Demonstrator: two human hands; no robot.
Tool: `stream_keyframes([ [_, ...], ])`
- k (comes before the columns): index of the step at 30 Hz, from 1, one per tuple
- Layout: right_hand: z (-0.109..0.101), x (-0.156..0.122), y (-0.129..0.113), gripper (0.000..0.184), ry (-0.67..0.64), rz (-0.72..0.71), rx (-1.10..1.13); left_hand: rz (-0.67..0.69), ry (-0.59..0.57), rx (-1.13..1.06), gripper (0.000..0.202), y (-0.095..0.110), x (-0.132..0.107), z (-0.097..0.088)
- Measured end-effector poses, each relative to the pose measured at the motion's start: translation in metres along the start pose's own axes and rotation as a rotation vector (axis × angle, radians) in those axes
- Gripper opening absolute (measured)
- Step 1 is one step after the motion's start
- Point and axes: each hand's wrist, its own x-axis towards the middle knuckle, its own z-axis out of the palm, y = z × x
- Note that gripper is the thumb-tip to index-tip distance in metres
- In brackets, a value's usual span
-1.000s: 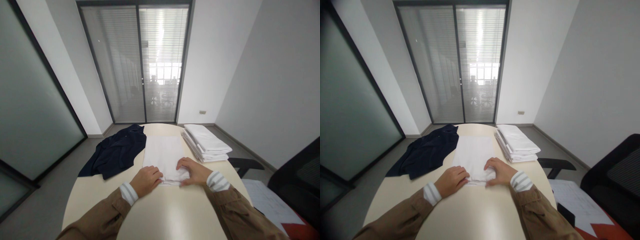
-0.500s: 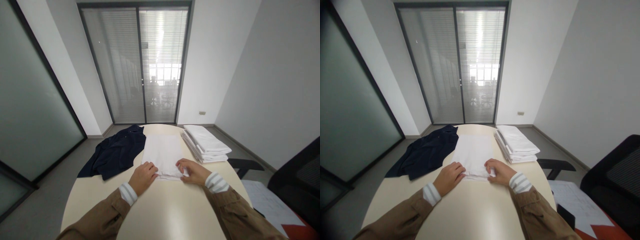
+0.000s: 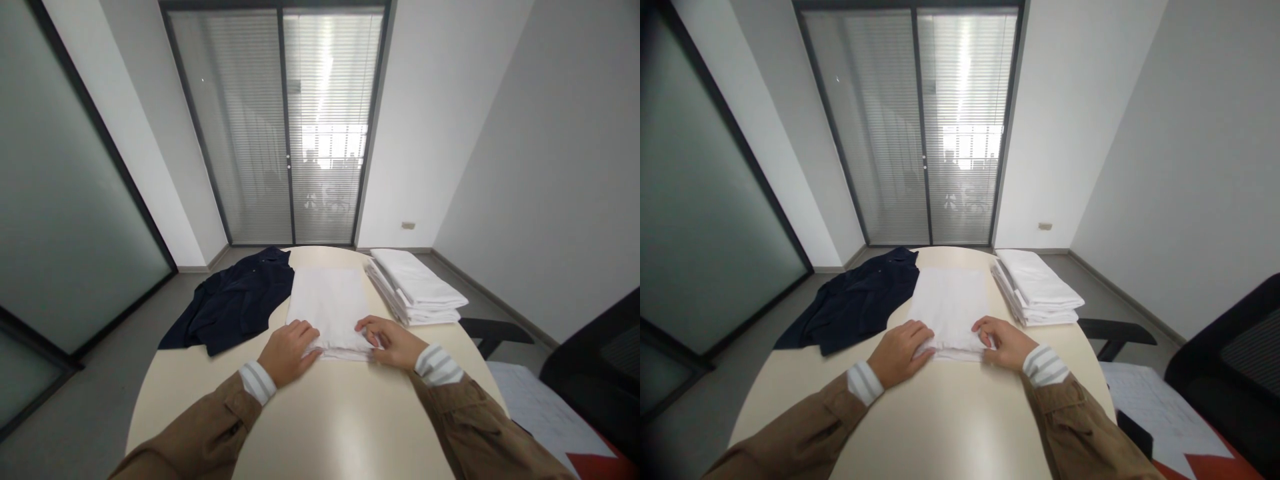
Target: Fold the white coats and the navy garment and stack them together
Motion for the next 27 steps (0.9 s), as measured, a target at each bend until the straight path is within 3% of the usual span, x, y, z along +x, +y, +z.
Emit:
stream_keyframes([
  [11,-0.003,-0.001,0.004,0.018,0.015,0.02,0.076,-0.004,0.029,-0.093,0.03,-0.008,-0.004,0.008],
  [17,0.001,0.0,0.012,0.018,-0.003,-0.032,-0.011,-0.032,-0.041,-0.053,0.01,-0.006,-0.003,0.005],
  [20,0.003,0.002,0.015,0.025,0.035,-0.081,-0.034,-0.043,-0.062,-0.028,0.009,-0.005,-0.003,0.004],
  [27,0.002,0.003,0.008,0.014,0.026,-0.083,-0.061,-0.044,-0.09,0.007,0.008,-0.003,-0.001,0.003],
])
